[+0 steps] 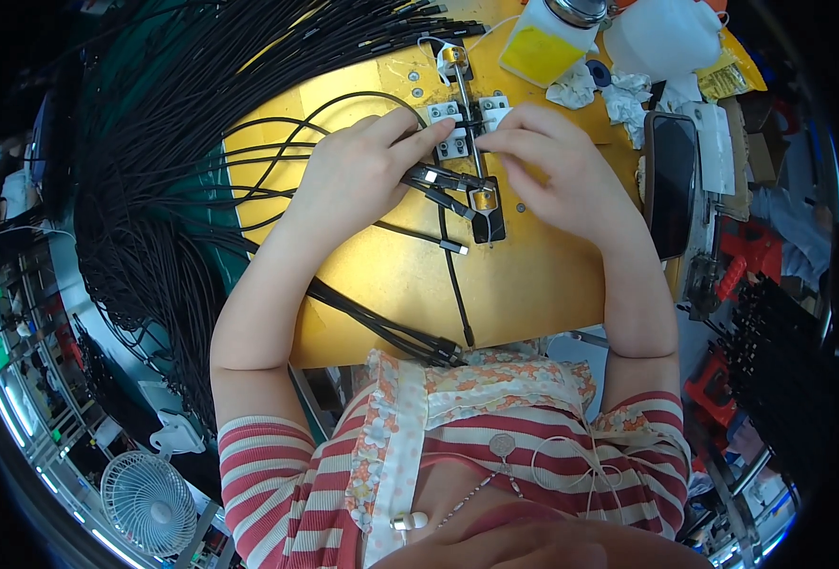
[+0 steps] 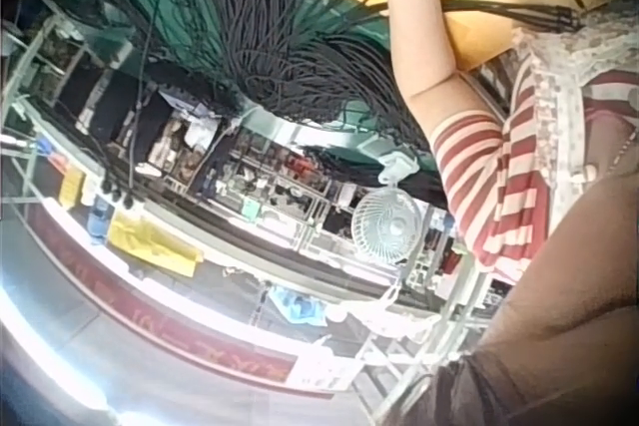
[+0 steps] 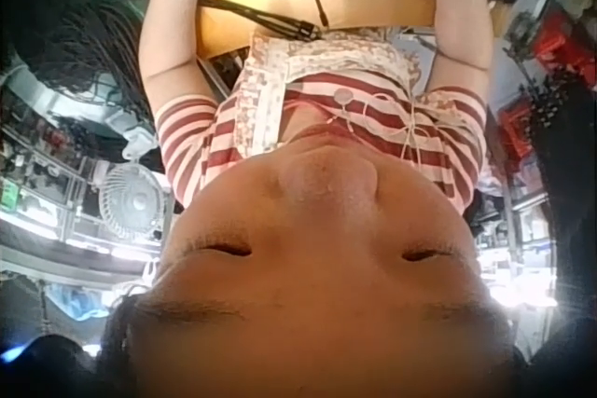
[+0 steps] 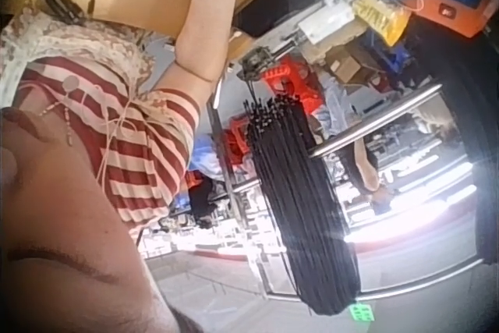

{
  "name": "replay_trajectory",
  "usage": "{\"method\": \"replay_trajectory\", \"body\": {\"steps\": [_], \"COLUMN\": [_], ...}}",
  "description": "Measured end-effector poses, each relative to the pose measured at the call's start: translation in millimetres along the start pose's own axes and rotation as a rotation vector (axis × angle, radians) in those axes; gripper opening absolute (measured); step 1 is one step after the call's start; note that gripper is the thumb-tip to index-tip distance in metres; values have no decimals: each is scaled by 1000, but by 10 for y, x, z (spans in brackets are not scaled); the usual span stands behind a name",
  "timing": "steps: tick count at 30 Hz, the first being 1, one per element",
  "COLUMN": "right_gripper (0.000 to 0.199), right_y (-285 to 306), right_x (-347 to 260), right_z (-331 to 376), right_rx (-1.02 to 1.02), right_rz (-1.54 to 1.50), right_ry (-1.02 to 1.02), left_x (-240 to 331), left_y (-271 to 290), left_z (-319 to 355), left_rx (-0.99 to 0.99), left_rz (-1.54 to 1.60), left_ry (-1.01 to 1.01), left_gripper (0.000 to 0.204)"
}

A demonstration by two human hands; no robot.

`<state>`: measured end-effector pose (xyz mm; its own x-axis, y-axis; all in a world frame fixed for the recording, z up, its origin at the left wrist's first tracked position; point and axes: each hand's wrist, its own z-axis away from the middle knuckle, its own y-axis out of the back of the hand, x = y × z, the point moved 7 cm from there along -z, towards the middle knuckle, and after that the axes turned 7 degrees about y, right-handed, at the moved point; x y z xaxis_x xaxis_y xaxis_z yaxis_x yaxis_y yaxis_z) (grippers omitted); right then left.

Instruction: Manually assembling and organizing black cables using a dedicated workbench jig.

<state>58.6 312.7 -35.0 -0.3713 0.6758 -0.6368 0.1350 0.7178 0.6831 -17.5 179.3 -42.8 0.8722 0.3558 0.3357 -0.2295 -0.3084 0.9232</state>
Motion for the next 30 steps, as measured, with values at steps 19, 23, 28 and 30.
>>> {"method": "replay_trajectory", "body": {"steps": [19,23,28,30], "right_gripper": [13,10,11,11], "right_y": [85,152,207,169], "right_x": [-85,-117,-214,-245], "right_z": [-40,-54,-25,-23], "right_rx": [101,200,222,203], "right_rz": [-94,-179,-364,-347], "right_ry": [72,100,198,187], "left_x": [-39,29,200,217], "left_y": [0,368,451,421], "left_z": [30,33,146,117], "left_rx": [23,51,-168,-194], "left_rz": [-10,24,372,430], "left_ry": [-23,-14,57,97], "left_gripper": [60,58,49,43]}}
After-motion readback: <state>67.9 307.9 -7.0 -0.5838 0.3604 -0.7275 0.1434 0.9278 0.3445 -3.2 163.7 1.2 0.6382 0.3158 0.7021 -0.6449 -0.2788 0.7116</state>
